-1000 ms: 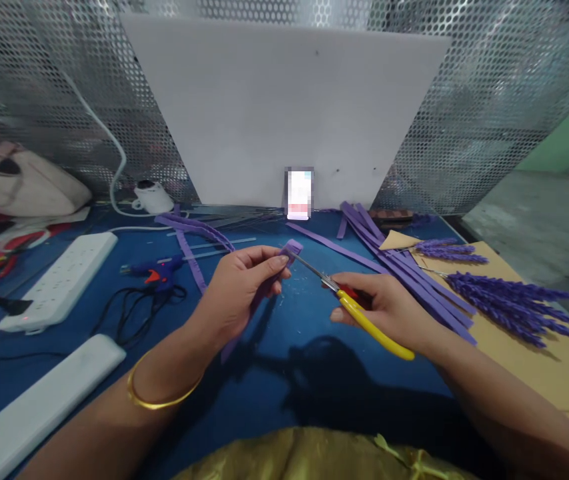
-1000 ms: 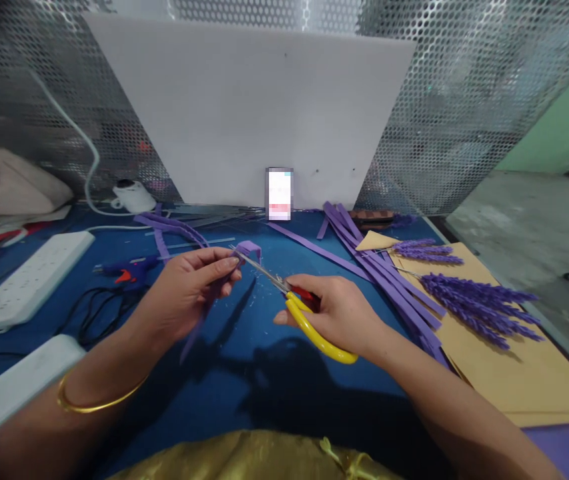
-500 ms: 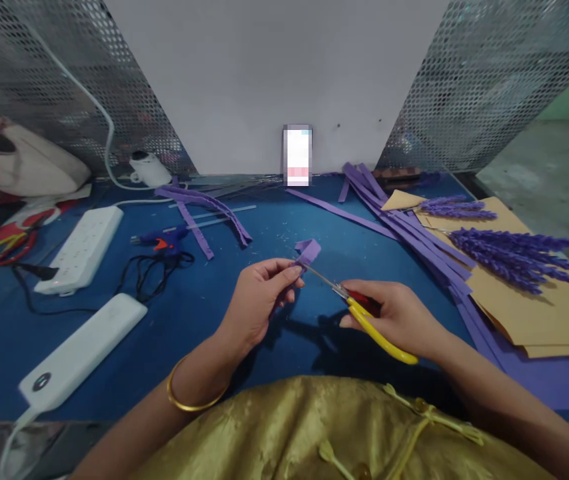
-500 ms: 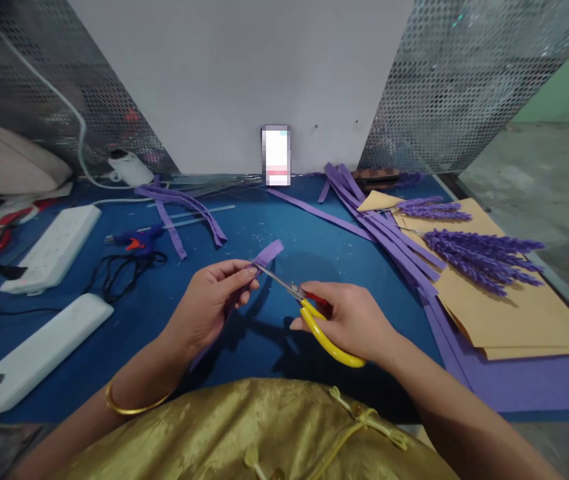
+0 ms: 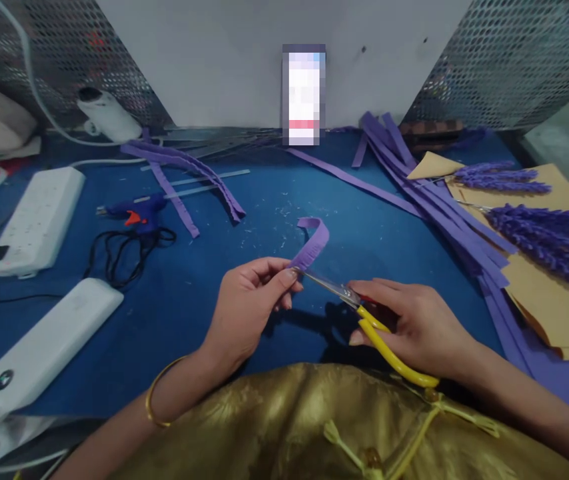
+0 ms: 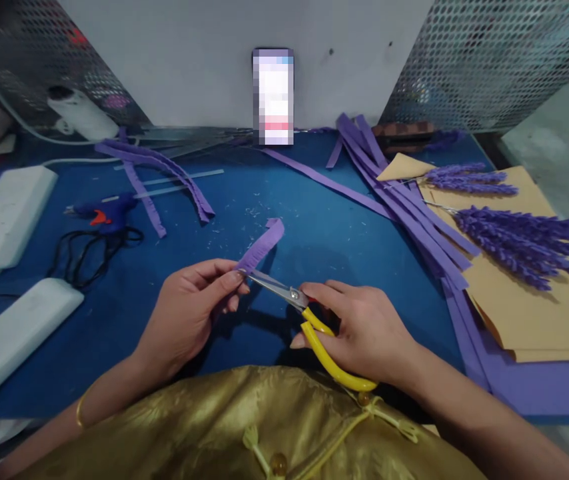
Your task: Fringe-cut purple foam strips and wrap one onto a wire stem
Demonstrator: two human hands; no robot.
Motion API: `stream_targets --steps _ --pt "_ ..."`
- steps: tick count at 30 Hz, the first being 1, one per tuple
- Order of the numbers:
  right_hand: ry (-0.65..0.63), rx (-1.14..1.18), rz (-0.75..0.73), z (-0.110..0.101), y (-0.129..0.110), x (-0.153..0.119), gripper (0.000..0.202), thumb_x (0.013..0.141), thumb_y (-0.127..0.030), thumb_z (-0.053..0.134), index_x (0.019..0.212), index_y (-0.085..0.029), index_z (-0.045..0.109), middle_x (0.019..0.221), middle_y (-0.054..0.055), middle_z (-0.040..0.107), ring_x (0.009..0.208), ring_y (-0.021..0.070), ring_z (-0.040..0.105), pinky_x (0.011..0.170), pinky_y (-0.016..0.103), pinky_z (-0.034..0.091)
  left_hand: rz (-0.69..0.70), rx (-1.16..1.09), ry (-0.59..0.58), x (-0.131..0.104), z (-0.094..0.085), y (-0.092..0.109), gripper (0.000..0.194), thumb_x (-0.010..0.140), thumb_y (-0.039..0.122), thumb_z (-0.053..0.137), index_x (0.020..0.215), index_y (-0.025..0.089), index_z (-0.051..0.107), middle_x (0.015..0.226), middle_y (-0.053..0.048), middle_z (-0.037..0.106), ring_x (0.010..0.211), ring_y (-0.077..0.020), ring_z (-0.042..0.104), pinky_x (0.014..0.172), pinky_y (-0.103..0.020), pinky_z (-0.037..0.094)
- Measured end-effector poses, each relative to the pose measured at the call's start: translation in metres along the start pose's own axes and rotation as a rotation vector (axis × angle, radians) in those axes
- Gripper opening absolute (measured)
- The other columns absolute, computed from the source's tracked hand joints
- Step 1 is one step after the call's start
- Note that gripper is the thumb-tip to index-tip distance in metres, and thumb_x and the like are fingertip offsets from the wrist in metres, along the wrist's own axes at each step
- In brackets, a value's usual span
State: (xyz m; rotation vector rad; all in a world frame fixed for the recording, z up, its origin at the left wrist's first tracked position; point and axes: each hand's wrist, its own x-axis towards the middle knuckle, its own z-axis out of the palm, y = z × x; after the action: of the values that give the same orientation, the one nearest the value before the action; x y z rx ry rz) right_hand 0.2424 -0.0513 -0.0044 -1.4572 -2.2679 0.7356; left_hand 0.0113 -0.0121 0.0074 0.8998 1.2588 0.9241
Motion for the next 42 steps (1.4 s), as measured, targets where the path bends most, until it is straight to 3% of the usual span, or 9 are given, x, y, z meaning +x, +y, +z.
stream_targets --steps 14,30,42 --pt "0.005 0.125 0.008 0.0052 -0.0030 -0.0035 0.048 0.086 -0.058 0.063 0.118 -0.021 0.066 0.097 0.008 0.075 0.075 0.0197 0.069 0.069 0.029 0.052 0.018 -0.010 0.023 -0.0035 0.0037 -0.0015 0.014 0.073 0.028 0.078 0.078 0.016 0.073 0.063 0.000 0.069 0.050 -0.0069 0.053 0.049 -0.018 0.040" --pt "0.029 0.063 -0.018 0.0095 -0.0037 -0.0042 0.052 0.088 -0.060 0.060 0.119 -0.018 0.066 0.098 0.012 0.074 0.077 0.0210 0.070 0.069 0.029 0.052 0.008 0.024 -0.014 -0.0043 0.0022 -0.0023 0.011 0.075 0.028 0.076 0.076 0.017 0.072 0.064 -0.001 0.070 0.050 -0.0073 0.052 0.050 -0.019 0.039" --pt "-0.024 0.157 0.004 0.0052 -0.0032 -0.0050 0.044 0.088 -0.055 0.063 0.116 -0.021 0.067 0.098 0.009 0.075 0.077 0.0199 0.069 0.070 0.028 0.051 -0.021 -0.017 -0.047 -0.0049 0.0008 -0.0006 0.010 0.075 0.026 0.076 0.073 0.017 0.072 0.063 0.001 0.069 0.049 -0.0060 0.051 0.050 -0.018 0.038"
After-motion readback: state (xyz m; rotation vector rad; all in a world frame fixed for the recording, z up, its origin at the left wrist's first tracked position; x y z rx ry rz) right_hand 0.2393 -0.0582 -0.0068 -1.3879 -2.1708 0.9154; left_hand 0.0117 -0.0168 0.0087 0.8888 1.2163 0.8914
